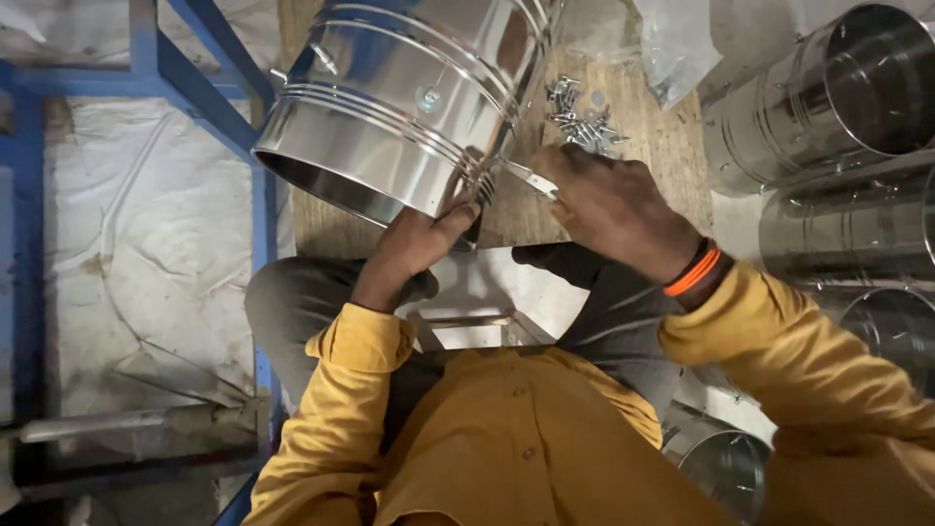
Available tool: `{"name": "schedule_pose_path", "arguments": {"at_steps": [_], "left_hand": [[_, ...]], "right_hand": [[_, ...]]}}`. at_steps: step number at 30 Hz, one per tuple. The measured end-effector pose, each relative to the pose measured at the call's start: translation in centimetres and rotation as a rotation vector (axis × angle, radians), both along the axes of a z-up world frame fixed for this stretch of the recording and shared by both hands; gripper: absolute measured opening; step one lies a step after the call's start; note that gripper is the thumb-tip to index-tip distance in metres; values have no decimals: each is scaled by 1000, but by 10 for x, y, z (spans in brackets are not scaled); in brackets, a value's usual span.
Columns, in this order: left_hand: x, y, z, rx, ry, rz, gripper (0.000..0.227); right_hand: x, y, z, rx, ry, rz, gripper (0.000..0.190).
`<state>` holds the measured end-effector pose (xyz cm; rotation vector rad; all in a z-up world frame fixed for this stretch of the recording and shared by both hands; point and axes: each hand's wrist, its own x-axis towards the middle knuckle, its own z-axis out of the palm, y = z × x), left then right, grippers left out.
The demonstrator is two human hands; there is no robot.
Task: The person sits on the floor and assembles a cylindrical stainless steel container by inserting bolts and tightening them with a wrench. They repeatedly pick up bolts and washers from a nearby pile and secure them along the container's seams.
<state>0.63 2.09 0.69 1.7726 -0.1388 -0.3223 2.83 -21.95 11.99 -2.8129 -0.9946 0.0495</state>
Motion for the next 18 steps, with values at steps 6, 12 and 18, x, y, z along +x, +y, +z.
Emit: {"name": "schedule_pose_path", "arguments": {"at_steps": [6, 12, 18], "left_hand": [[-7, 3, 5, -25, -137, 18, 56], [-3, 10, 14, 162, 134, -23, 55], [0, 11, -8, -94, -242, -46, 59]], "right_hand": [[-13, 16, 14, -359, -582, 205, 36], [0, 6, -3, -476, -553, 255, 41], [17, -9, -20, -203, -165, 122, 8]]}}
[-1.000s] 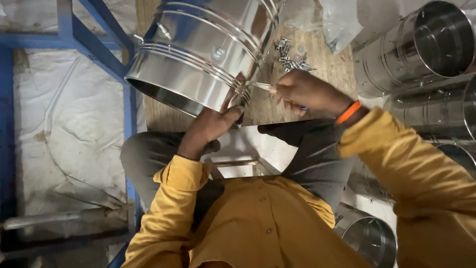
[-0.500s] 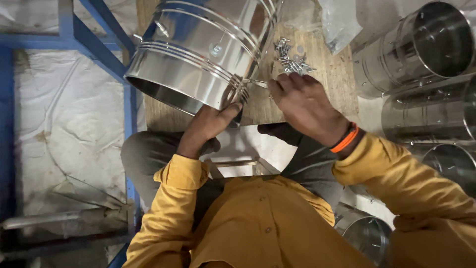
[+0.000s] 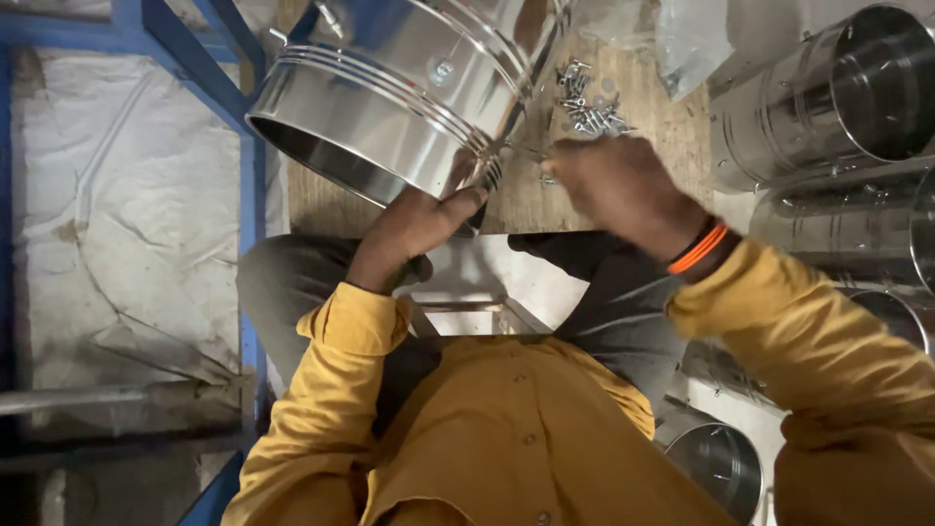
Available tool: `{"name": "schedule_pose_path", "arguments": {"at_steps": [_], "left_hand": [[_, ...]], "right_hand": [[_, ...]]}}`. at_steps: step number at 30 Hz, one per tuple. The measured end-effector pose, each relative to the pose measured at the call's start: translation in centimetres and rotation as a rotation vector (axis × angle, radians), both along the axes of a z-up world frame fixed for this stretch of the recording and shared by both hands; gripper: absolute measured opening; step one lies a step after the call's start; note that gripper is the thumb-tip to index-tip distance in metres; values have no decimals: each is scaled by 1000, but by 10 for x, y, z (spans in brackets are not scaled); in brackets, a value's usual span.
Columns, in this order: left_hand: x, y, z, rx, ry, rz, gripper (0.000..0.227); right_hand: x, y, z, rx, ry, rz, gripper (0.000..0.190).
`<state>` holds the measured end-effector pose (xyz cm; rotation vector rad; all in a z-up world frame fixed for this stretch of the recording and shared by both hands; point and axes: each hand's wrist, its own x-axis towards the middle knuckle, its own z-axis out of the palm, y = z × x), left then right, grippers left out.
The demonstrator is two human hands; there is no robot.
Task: The person sits on the floor and assembles a cylindrical stainless steel container by inserting bolts and tightening them with a wrench. They repeatedly pick up bolts and washers from a nearby pile and secure them along the container's seams.
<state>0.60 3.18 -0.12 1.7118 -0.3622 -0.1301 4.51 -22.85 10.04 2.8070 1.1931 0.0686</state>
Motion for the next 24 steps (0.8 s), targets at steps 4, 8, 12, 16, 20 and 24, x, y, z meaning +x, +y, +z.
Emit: {"name": "schedule_pose_path", "arguments": {"at_steps": [4, 8, 12, 16, 20, 24], "left_hand": [[-4, 1, 13, 144, 141, 13, 58], [-7, -2, 18, 219, 347, 17, 51], [-5, -2, 8, 157, 150, 69, 52], [7, 9, 1, 312, 437, 87, 50], [10, 20, -22, 198, 208, 84, 41], [2, 29, -22, 664, 212, 143, 43]], "right_hand": [[42, -11, 0, 471, 1171, -768, 28], [26, -15, -24, 821, 1513, -808, 29], [-5, -30, -32, 1098, 1576, -723, 31], [-27, -79, -26, 1013, 1366, -828, 32], [-14, -156, -78, 1084, 982, -780, 35], [26, -222, -172, 1046, 686, -997, 58]]}}
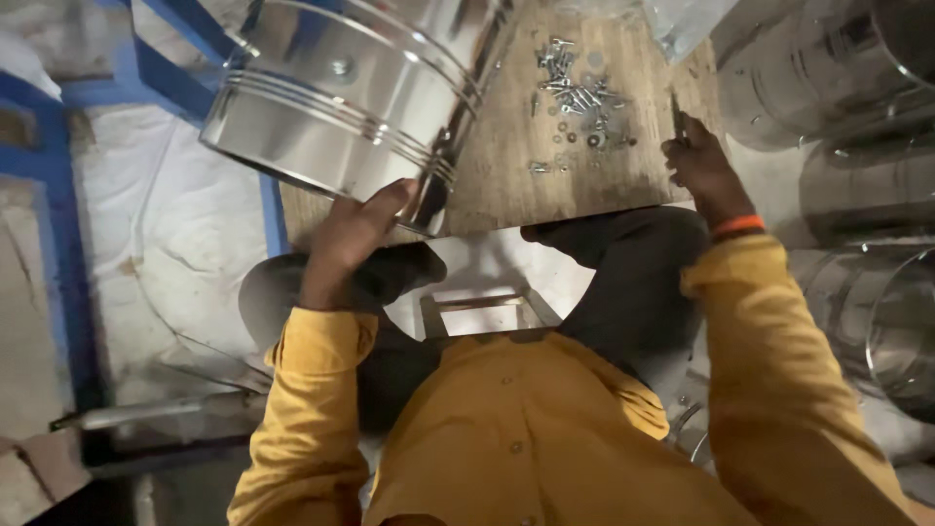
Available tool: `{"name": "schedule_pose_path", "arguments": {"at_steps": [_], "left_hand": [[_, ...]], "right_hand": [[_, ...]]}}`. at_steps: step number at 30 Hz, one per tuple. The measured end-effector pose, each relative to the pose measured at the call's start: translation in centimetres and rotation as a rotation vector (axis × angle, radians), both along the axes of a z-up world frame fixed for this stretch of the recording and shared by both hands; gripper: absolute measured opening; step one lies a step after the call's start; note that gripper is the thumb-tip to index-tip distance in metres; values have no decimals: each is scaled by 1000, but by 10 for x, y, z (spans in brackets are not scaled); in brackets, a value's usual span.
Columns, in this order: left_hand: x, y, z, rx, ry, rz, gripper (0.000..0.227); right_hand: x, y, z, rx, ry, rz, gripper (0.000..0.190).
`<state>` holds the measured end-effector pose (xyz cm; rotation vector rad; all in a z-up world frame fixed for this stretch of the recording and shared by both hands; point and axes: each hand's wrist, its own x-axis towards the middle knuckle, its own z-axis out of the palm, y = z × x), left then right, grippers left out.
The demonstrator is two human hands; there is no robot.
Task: The person sits on the floor and assembles a cylindrical stainless steel container by inserting bolts and tightening them with a wrench. They repeatedly pick up bolts and washers from a nearby pile and secure them along the container's seams.
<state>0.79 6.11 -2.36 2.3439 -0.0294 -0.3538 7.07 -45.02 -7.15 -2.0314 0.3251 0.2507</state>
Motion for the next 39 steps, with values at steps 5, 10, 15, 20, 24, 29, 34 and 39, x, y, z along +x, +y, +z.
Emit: {"name": "schedule_pose_path", "arguments": {"at_steps": [5, 10, 15, 20, 24, 29, 34, 39], "left_hand": [[-14, -18, 28, -471, 236, 523, 50], [-23, -32, 37, -607, 160, 529, 33], [-28, -36, 30, -667, 161, 436, 28], [-30, -38, 14, -727, 107, 337, 33], [-34, -38, 12, -721, 133, 362, 28], [-28, -36, 10, -761, 179, 378, 28], [-28, -35, 3, -744, 124, 361, 33], [-27, -42, 11, -709, 188, 428, 29]], "right_hand": [[33, -27, -79, -320, -5, -102, 56], [48, -17, -88, -554, -29, -18, 54], [33, 7, -71, -743, -282, 56, 53], [10, 90, -70, -573, -727, 606, 45], [-1, 137, -36, -578, -508, 691, 43], [1, 143, -32, -752, -572, 778, 47], [0, 130, -50, -778, -521, 739, 24], [1, 141, -32, -234, -450, 455, 15]]}}
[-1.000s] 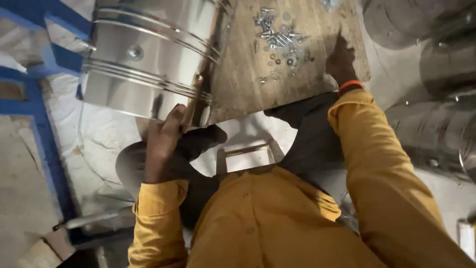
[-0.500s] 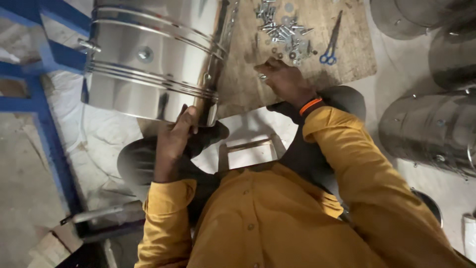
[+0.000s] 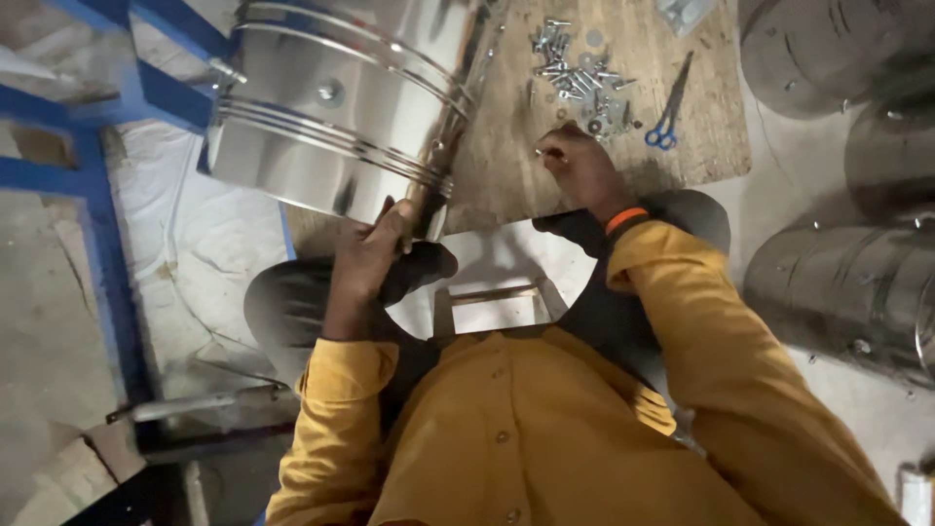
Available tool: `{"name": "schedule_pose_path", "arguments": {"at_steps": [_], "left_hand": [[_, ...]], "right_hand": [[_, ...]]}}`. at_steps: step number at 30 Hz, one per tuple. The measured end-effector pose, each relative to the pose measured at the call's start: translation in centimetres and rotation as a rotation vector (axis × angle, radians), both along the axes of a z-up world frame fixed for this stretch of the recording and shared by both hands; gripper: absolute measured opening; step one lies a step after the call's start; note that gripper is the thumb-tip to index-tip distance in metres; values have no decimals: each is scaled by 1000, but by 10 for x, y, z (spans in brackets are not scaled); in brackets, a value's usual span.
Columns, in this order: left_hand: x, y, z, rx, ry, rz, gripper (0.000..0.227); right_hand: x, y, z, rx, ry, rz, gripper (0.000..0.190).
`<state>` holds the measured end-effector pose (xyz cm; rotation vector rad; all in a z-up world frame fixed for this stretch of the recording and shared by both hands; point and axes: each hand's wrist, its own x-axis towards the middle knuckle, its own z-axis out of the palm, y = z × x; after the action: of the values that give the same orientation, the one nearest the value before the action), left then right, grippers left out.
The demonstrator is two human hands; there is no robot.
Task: The person sits on the floor and assembles a cylindrical stainless steel container by inserting bolts and tightening them with a wrench. They repeatedly pick up bolts and washers from a nearby pile and secure them along the container's seams.
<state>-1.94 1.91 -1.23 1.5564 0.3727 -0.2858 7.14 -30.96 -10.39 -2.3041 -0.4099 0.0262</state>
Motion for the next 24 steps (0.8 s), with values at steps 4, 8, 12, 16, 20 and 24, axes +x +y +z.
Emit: {"name": "schedule_pose_path", "arguments": {"at_steps": [4, 8, 12, 16, 20, 24], "left_hand": [[-3, -12, 13, -185, 132, 55, 20], [-1, -11, 8, -77, -102, -101, 24], [0, -12, -3, -113, -196, -108, 22], [-2, -10, -7, -112, -198, -93, 23], [-3, -11, -7, -54, -125, -82, 27], [-5, -13, -6, -122, -141, -106, 25]], "right_hand": [[-15, 35, 45, 507, 203, 39, 19], [-21, 70, 75, 623, 225, 85, 18], [-11, 84, 72, 718, 170, 77, 14], [-14, 83, 76, 507, 17, 15, 19], [-27, 87, 100, 399, -113, 23, 27], [-38, 97, 121, 330, -84, -26, 30]]}}
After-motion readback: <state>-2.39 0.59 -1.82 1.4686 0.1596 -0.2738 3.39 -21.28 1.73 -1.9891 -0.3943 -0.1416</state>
